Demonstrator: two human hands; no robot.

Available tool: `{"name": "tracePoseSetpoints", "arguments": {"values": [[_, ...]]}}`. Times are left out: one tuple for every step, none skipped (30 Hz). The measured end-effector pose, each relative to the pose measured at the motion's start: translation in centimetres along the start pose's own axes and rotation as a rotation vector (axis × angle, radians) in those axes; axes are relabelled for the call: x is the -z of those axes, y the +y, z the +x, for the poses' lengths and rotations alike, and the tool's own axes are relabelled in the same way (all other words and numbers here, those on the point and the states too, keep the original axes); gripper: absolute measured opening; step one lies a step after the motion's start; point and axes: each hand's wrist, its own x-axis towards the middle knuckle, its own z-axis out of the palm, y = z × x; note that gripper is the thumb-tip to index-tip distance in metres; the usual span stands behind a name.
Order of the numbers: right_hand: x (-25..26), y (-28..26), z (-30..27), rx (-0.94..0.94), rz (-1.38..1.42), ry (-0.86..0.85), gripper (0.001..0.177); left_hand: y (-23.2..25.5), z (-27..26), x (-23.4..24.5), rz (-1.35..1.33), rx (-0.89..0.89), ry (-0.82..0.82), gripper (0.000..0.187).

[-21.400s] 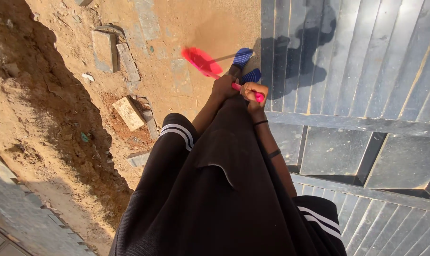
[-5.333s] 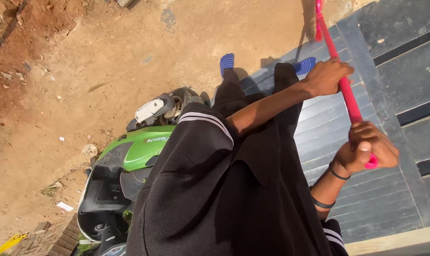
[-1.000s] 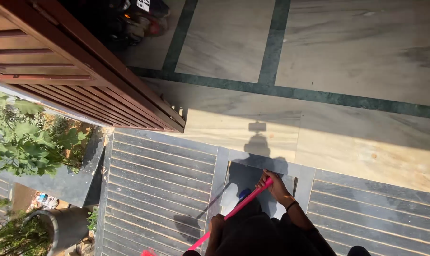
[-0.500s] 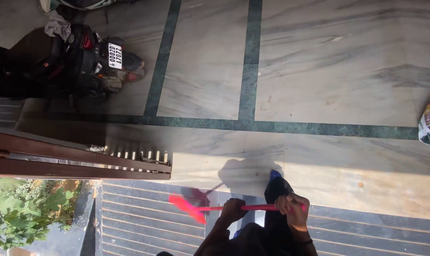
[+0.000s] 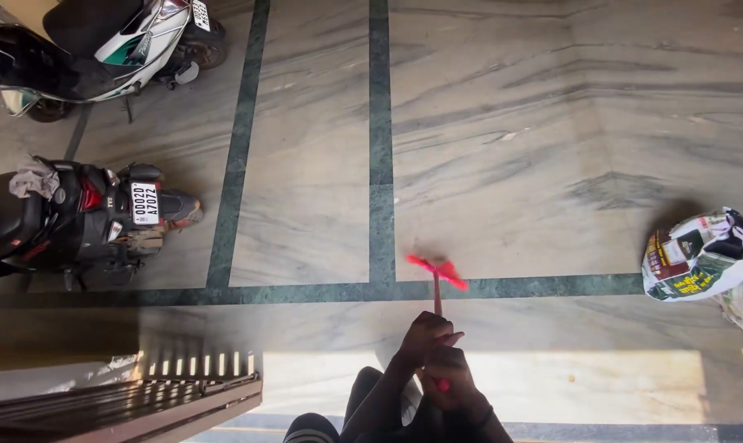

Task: The recorder is sweeping the tiled floor and outdoor entrance with a red broom.

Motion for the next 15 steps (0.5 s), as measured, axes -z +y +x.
{"name": "tracePoseSetpoints", "arguments": {"values": [[-0.7, 0.4, 1.5, 0.076, 0.023, -0.054, 0.021, -1.0, 0.8, 0.8, 0.031, 0.033, 0.038, 0.034], [-1.4, 1.1, 3.3, 0.156, 0.048, -0.119, 0.021, -2.2, 1.6, 1.7, 0.065, 0.069, 0.086, 0.034], [-2.5, 1.9, 4.5, 0.157, 0.044, -0.13, 0.021, -3.3, 2.0, 2.9, 0.062, 0.072, 0.097, 0.034], [-3.5, 2.9, 5.9, 0.158, 0.063, -0.185, 0.023, -4.6, 2.5, 4.1, 0.064, 0.073, 0.144, 0.032], [-4.6, 3.9, 7.3, 0.158, 0.082, -0.24, 0.024, -6.0, 3.0, 5.3, 0.066, 0.074, 0.191, 0.029], [-6.1, 7.6, 8.6, 0.166, 0.079, -0.251, 0.024, -9.2, 3.8, 6.4, 0.067, 0.073, 0.204, 0.029], [-7.5, 11.3, 9.9, 0.132, 0.109, -0.282, 0.027, -11.9, 4.4, 7.1, 0.072, 0.104, 0.205, 0.028], [-9.6, 14.0, 9.5, 0.082, 0.151, -0.303, 0.029, -13.0, 3.1, 7.3, 0.075, 0.147, 0.186, 0.027], [-11.1, 16.8, 10.5, 0.072, 0.161, -0.306, 0.029, -15.4, 3.2, 7.9, 0.077, 0.191, 0.168, 0.026], [-12.9, 19.5, 12.0, -0.06, 0.256, -0.32, 0.028, -18.0, 3.6, 9.1, 0.071, 0.237, 0.146, 0.025], [-14.7, 22.0, 13.4, -0.192, 0.351, -0.333, 0.027, -20.6, 4.0, 10.5, 0.064, 0.283, 0.123, 0.024], [-16.2, 25.0, 15.4, -0.185, 0.362, -0.339, 0.027, -23.2, 4.7, 12.5, 0.08, 0.319, 0.112, 0.024], [-17.7, 27.9, 17.2, -0.273, 0.375, -0.287, 0.019, -25.6, 5.3, 14.4, 0.096, 0.355, 0.101, 0.024], [-18.4, 30.4, 17.3, -0.386, 0.392, -0.28, 0.012, -26.7, 4.7, 14.8, 0.098, 0.435, 0.112, 0.024], [-18.3, 28.5, 20.4, -0.406, 0.407, -0.33, 0.012, -28.6, 3.2, 15.5, 0.099, 0.516, 0.122, 0.025]]}}
